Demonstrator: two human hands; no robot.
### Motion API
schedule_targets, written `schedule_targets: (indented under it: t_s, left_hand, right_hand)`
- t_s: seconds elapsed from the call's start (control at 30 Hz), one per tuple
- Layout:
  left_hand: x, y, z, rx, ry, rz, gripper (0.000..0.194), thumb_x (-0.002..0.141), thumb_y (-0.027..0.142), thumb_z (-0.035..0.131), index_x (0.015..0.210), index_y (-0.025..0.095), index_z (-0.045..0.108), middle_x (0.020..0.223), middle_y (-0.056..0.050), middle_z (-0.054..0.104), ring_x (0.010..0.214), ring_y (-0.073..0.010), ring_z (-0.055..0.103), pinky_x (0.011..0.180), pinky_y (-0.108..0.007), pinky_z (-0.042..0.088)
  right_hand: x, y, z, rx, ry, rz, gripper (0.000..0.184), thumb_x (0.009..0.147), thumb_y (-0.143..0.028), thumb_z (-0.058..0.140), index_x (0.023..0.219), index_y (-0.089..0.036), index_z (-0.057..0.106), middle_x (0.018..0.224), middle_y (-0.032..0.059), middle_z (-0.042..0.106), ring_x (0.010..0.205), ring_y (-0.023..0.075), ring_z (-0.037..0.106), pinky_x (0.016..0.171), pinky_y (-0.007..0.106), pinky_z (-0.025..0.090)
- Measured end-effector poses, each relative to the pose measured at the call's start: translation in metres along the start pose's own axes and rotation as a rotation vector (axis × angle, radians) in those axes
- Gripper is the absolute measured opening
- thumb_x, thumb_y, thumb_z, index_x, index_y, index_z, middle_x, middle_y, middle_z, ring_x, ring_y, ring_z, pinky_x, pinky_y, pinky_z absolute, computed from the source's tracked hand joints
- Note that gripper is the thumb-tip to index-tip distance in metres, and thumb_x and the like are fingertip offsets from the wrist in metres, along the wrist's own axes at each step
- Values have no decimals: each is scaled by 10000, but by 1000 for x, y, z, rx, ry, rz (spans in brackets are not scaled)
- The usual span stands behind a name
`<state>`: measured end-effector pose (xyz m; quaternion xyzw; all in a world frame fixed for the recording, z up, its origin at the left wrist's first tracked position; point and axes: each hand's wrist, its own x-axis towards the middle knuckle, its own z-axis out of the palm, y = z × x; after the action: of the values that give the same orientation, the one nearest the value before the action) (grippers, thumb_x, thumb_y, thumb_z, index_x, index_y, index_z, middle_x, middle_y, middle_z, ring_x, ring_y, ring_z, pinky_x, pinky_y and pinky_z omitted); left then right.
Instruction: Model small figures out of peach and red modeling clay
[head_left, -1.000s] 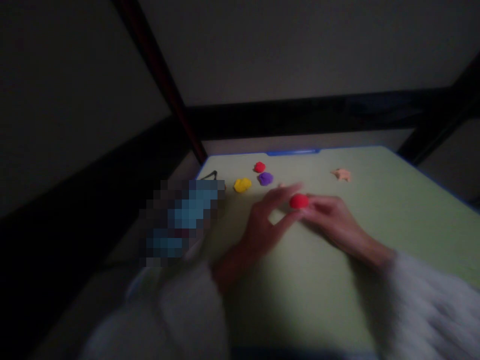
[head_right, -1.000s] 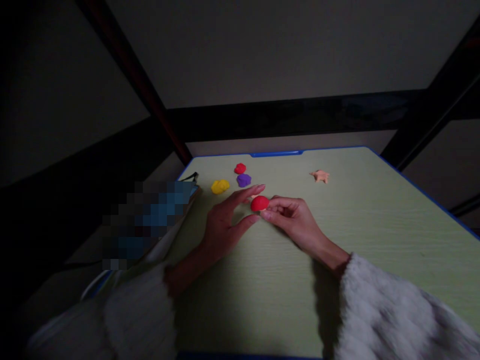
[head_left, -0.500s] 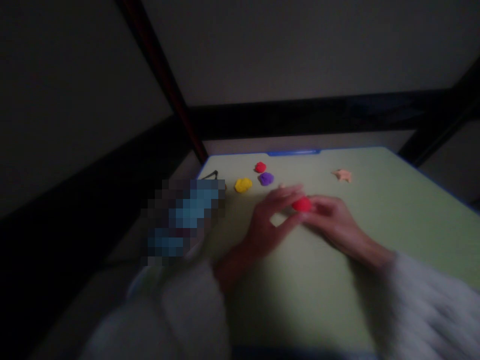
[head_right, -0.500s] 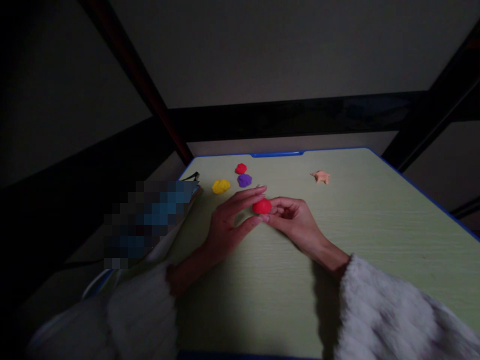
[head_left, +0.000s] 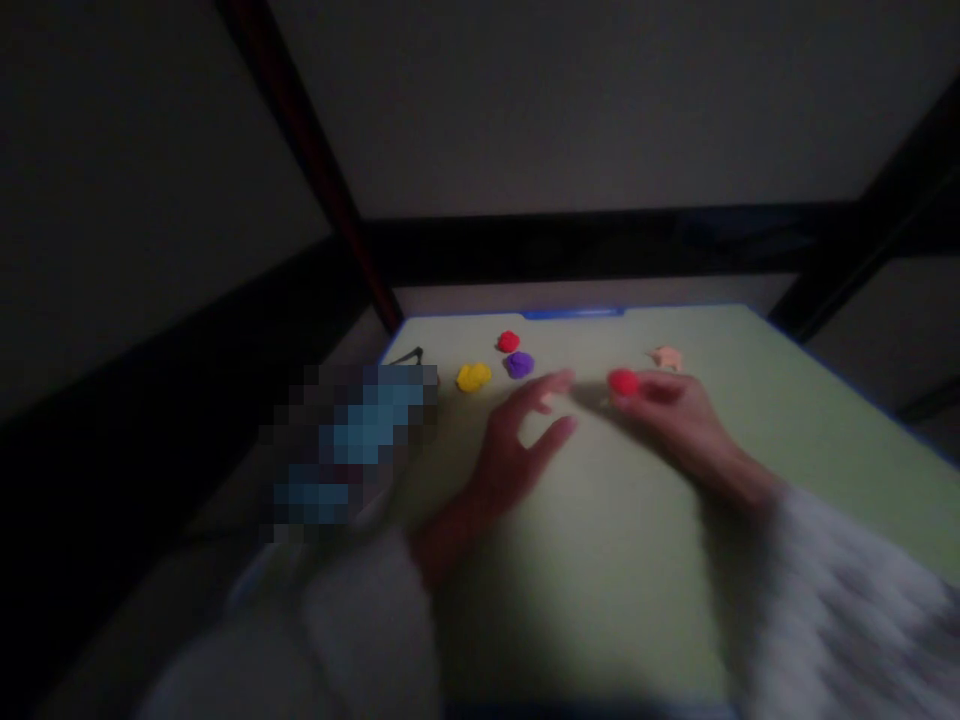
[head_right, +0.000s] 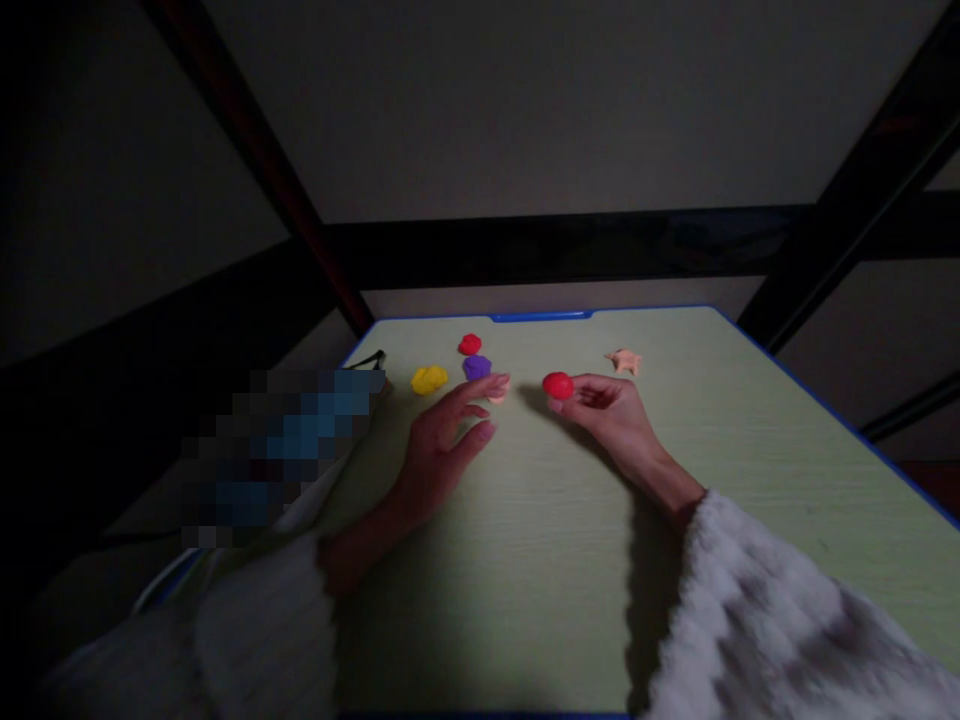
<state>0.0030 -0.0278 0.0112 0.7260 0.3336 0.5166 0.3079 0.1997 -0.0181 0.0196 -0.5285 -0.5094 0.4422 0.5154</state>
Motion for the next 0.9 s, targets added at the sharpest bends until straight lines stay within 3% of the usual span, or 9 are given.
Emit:
schedule_targets:
  t_s: [0.23,0.43,0.73,0.9]
  left_hand:
    - [2,-5,1,-30,6,-11,332,790,246,571,1114,176,593,1150,-111,622,942,-175,613,755,-280,504]
    - [3,-5,1,-12,10,-19,322,770,210,577,1087,174,611,1152,-110,622,867,-154,628,725,-264,520]
    - [4,-4,0,36,-12,-67,320,753,184,581,1069,160,622,1133,-116,632,809,-142,638,716,-266,521]
    - [3,-6,1,22,-20,-49,310,750,176,584,1057,169,627,1125,-110,639,795,-132,637,690,-247,518]
  right_hand:
    - [29,13,-53,-177,224,-24,276,552,-336,764,731,-134,704,678,46,679,576,146,583,513,261,430]
    - [37,21,-86,-401,257,-64,271,538,-359,754,684,-135,705,625,51,676,579,190,604,503,282,428]
    - [47,30,-102,-516,202,-50,152,512,-292,745,597,-169,712,630,51,705,611,234,628,542,305,450]
    - [48,34,-103,-552,232,-57,129,525,-294,753,559,-176,713,547,45,679,593,240,625,503,295,433]
